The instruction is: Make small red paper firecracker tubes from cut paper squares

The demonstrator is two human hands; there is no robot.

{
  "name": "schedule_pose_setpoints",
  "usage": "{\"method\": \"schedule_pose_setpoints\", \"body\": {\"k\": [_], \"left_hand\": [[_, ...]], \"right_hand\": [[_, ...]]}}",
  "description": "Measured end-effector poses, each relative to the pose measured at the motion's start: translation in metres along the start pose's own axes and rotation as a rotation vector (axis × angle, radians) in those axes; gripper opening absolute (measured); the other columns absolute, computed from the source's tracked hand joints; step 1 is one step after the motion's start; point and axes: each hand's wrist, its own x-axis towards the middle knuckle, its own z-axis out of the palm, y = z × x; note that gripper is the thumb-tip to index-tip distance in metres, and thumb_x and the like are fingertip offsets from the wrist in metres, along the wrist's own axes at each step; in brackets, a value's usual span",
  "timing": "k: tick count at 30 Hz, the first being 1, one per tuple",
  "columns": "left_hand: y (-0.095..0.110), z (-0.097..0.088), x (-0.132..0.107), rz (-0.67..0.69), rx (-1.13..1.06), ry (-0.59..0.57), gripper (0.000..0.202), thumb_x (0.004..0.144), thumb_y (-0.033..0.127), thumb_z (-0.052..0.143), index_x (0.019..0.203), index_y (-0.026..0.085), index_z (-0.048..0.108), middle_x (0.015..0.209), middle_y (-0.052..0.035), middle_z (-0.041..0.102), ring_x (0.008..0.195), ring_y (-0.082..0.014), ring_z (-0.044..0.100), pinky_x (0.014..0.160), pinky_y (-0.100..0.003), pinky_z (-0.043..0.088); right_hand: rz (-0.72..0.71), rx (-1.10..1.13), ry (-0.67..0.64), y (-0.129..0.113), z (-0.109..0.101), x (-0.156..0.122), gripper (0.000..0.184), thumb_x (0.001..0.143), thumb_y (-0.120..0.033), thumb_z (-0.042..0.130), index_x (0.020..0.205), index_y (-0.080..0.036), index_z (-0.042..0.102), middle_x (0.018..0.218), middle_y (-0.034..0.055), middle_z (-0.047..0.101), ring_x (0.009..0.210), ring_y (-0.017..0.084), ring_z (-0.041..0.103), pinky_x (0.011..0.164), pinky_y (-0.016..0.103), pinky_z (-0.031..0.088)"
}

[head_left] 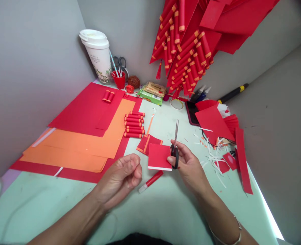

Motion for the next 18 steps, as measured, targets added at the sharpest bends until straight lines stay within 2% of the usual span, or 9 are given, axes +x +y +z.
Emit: {"method": "schedule_pose_setpoints", "body": {"k": [13, 15, 18], "left_hand": [[0.0000, 0.0073, 0.0012, -0.042, 0.085, 0.037, 0.030, 0.065, 0.035, 0.089, 0.063, 0.016, 0.066, 0.051, 0.0013, 0.063, 0.042, -0.0058, 0.047, 0.041, -0.014, 0.037], [-0.0003, 0.0061, 0.0032, -0.001, 0.123, 0.055, 0.026, 0.069, 0.035, 0.086, 0.068, 0.016, 0.068, 0.050, 0.0021, 0.062, 0.044, -0.0063, 0.047, 0.044, -0.014, 0.039], [-0.0011, 0.0018, 0.0067, 0.138, 0.257, 0.162, 0.023, 0.079, 0.039, 0.077, 0.079, 0.018, 0.071, 0.055, 0.0028, 0.063, 0.050, -0.0078, 0.049, 0.050, -0.016, 0.041]], "right_hand": [[-0.005, -0.032, 0.016, -0.0031, 0.0003, 0.0013, 0.062, 0.068, -0.033, 0.086, 0.124, -0.027, 0.061, 0.099, 0.0007, 0.068, 0.098, 0.021, 0.066, 0.087, 0.033, 0.054], [-0.011, -0.029, 0.016, -0.0042, 0.0007, 0.0010, 0.063, 0.068, -0.032, 0.086, 0.125, -0.027, 0.060, 0.100, 0.0006, 0.068, 0.097, 0.020, 0.066, 0.087, 0.033, 0.054], [-0.015, 0.000, 0.003, -0.0056, 0.0025, -0.0006, 0.062, 0.066, -0.030, 0.086, 0.123, -0.028, 0.061, 0.102, 0.0002, 0.066, 0.097, 0.019, 0.066, 0.088, 0.032, 0.053]]}}
